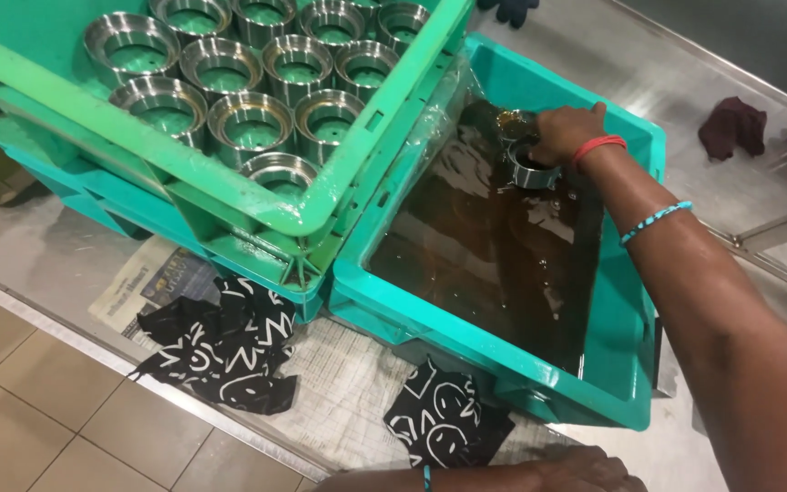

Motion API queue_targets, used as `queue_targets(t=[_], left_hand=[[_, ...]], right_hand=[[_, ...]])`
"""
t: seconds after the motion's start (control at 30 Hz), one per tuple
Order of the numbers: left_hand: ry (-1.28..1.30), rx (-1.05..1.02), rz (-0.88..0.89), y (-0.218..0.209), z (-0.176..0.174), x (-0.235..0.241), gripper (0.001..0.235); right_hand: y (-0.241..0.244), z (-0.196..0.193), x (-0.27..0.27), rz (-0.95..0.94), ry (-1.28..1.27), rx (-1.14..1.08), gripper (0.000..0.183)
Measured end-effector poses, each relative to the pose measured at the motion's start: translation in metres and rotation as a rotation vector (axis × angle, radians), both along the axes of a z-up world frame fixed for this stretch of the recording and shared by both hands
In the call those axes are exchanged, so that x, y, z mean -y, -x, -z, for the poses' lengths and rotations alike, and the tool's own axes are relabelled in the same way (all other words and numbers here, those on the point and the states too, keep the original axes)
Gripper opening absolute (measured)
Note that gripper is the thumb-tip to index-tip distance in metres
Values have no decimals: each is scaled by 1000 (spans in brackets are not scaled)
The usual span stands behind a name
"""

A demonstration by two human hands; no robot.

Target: Cleaning and organizing metal automotive components using a liquid bath and cloths.

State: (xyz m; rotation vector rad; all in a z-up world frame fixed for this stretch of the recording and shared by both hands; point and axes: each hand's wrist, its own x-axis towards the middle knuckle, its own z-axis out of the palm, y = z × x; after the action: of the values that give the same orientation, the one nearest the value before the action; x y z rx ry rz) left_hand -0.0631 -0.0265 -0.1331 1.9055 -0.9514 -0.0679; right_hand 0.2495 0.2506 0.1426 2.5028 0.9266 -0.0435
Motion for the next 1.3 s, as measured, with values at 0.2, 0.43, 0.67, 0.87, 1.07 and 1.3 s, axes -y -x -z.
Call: queue_targets(t=[0.2, 0.43, 0.67, 0.87, 1.07, 1.3], left_hand=[[-89, -36, -50, 0, 0, -6, 47], [-53, 100, -58, 9, 16, 15, 52], [-134, -288, 13, 50, -132, -75, 90], [-293, 215, -71, 49, -110, -52, 52], [37, 211, -32, 85, -183, -126, 39], [35, 211, 39, 84, -140, -184, 20]], right_hand=[[36, -15, 15, -42, -64, -90, 67], [31, -11, 51, -93, -105, -134, 89], [100, -44, 45, -336, -142, 2, 73], [182, -14, 50, -604, 105, -311, 95], [163, 31, 53, -816, 42, -186, 61], [178, 2, 51, -843, -97, -175, 56]])
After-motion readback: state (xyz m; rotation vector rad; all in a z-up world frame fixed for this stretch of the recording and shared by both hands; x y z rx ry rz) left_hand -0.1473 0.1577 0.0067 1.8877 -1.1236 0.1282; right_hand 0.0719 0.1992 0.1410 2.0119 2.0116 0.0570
